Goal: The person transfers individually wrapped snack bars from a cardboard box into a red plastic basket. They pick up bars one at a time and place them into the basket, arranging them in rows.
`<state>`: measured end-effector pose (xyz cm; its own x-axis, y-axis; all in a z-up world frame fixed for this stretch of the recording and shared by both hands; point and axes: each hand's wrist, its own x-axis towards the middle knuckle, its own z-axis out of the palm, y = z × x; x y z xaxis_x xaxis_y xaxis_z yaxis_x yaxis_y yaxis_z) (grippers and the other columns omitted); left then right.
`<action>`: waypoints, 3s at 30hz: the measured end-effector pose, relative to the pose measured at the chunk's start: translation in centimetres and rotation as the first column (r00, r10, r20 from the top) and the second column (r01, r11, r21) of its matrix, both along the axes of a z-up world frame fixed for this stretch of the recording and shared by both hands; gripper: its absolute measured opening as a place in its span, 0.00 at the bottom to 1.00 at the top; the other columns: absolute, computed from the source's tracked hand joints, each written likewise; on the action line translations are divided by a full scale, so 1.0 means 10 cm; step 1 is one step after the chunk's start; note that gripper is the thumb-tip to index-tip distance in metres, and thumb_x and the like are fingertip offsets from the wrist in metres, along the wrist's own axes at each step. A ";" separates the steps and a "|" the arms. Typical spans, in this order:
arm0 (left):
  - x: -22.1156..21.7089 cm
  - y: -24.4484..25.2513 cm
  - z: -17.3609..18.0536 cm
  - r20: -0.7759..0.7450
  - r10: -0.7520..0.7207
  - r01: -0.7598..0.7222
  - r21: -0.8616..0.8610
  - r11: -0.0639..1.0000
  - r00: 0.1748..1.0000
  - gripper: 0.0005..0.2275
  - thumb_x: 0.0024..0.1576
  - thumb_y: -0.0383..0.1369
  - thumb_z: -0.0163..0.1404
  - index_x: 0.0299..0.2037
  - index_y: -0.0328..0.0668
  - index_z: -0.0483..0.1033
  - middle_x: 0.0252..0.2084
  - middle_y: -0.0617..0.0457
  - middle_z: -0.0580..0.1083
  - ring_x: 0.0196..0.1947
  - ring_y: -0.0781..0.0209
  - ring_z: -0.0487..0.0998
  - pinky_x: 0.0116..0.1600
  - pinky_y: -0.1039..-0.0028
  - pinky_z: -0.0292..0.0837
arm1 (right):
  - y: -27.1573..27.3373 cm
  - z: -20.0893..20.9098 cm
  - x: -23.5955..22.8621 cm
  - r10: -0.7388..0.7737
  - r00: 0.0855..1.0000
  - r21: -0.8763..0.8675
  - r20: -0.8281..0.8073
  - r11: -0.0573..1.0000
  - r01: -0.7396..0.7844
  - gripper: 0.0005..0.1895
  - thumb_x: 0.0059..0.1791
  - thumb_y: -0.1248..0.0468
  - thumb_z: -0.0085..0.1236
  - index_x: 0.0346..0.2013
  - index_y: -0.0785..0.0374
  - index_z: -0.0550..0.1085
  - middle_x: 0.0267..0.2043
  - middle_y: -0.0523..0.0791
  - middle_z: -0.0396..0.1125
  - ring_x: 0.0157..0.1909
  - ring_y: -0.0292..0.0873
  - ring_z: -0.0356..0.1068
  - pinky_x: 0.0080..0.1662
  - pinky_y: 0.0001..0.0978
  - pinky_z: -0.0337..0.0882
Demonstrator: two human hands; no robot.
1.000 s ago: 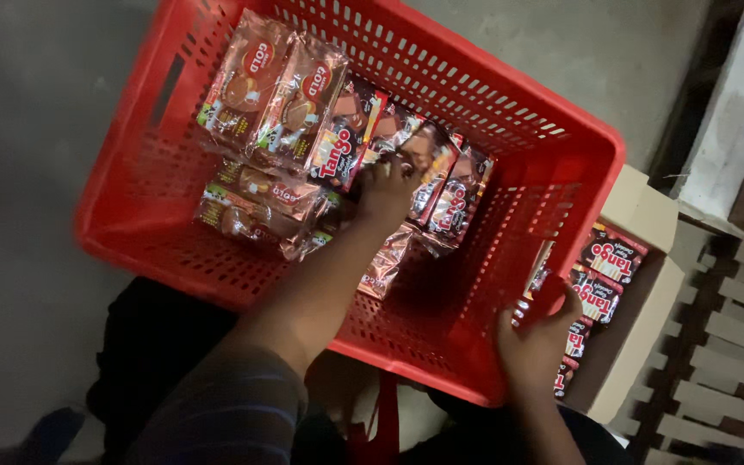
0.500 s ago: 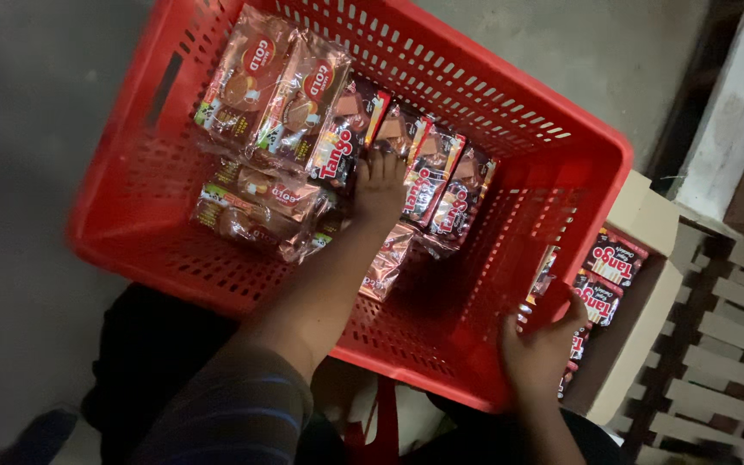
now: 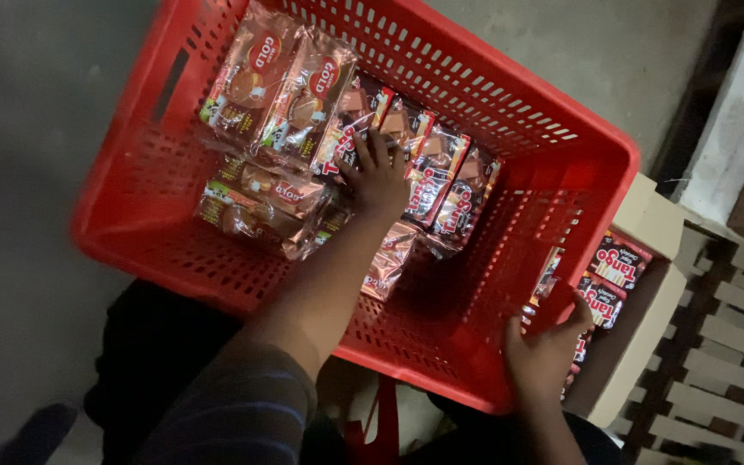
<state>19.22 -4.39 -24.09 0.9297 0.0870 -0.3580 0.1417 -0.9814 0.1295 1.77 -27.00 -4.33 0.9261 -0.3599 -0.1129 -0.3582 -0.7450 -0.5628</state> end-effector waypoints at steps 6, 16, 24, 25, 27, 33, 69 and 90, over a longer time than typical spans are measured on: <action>0.05 0.07 0.23 -0.092 0.019 -0.031 -0.129 0.991 0.996 0.29 0.64 0.51 0.40 0.76 0.58 0.50 0.79 0.36 0.37 0.75 0.22 0.31 0.66 0.18 0.39 | 0.17 0.25 0.07 -0.119 0.972 0.098 -0.200 0.985 0.141 0.41 0.48 0.70 0.58 0.70 0.61 0.47 0.31 0.51 0.66 0.14 0.43 0.57 0.21 0.34 0.59; -0.42 -0.14 0.37 -0.023 -0.275 0.273 -0.058 0.960 0.961 0.13 0.54 0.43 0.52 0.42 0.50 0.83 0.41 0.46 0.80 0.45 0.38 0.82 0.34 0.43 0.74 | 0.00 0.09 0.01 -0.031 0.995 0.220 0.097 0.975 0.009 0.45 0.43 0.79 0.56 0.70 0.72 0.45 0.57 0.76 0.61 0.51 0.78 0.69 0.48 0.57 0.76; -1.71 0.25 1.80 -0.097 -0.483 0.377 -0.499 0.780 0.870 0.18 0.59 0.50 0.47 0.47 0.48 0.80 0.45 0.44 0.80 0.49 0.39 0.82 0.48 0.46 0.76 | 0.13 0.29 -0.05 -0.014 1.000 0.117 0.024 0.993 0.011 0.39 0.47 0.69 0.60 0.68 0.66 0.51 0.49 0.69 0.68 0.50 0.74 0.72 0.51 0.64 0.73; -1.78 0.28 1.81 -0.089 -0.482 0.383 -0.490 0.783 0.872 0.18 0.59 0.50 0.47 0.47 0.48 0.80 0.45 0.44 0.80 0.49 0.39 0.82 0.48 0.46 0.76 | 0.07 0.15 -0.03 -0.013 0.999 0.123 0.037 0.992 0.009 0.39 0.47 0.69 0.60 0.68 0.66 0.51 0.49 0.69 0.68 0.50 0.74 0.72 0.51 0.64 0.73; -1.95 0.32 1.83 0.000 -0.312 0.257 -0.567 0.783 0.950 0.14 0.61 0.43 0.47 0.50 0.48 0.79 0.51 0.46 0.79 0.53 0.40 0.80 0.53 0.50 0.77 | -0.08 -0.15 -0.06 -0.020 0.995 0.057 0.097 0.998 0.015 0.43 0.45 0.65 0.64 0.69 0.60 0.51 0.59 0.66 0.65 0.58 0.71 0.68 0.59 0.60 0.70; -1.88 0.32 2.00 0.007 -0.318 0.276 -0.514 0.812 0.948 0.14 0.59 0.41 0.50 0.51 0.46 0.78 0.52 0.43 0.79 0.55 0.40 0.79 0.56 0.54 0.76 | -0.23 -0.53 -0.04 -0.039 0.991 0.105 0.125 0.994 0.025 0.47 0.51 0.59 0.58 0.75 0.72 0.44 0.66 0.73 0.58 0.65 0.75 0.63 0.66 0.67 0.61; -1.91 0.37 1.66 0.001 -0.169 0.159 -0.336 0.928 0.986 0.09 0.62 0.37 0.50 0.39 0.45 0.82 0.33 0.48 0.80 0.32 0.55 0.79 0.40 0.65 0.69 | -2.35 -1.46 0.29 -0.464 0.323 0.555 -0.825 -0.560 0.615 0.13 0.49 0.55 0.61 0.38 0.61 0.72 0.36 0.46 0.67 0.39 0.45 0.73 0.39 0.32 0.79; -1.94 0.22 2.01 0.322 -0.250 0.362 -0.356 0.862 0.913 0.07 0.58 0.36 0.56 0.30 0.46 0.81 0.27 0.46 0.78 0.36 0.44 0.81 0.43 0.63 0.75 | -1.77 0.51 -0.16 -0.803 0.596 0.877 -0.013 0.278 0.392 0.19 0.45 0.65 0.57 0.51 0.67 0.70 0.36 0.47 0.60 0.26 0.38 0.64 0.32 0.43 0.88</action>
<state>-0.20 -2.19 -4.00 0.9477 -0.3158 -0.0460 -0.2499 -0.8241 0.5084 0.15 -44.73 0.76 0.4901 -0.7836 -0.3817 -0.1117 0.3778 -0.9191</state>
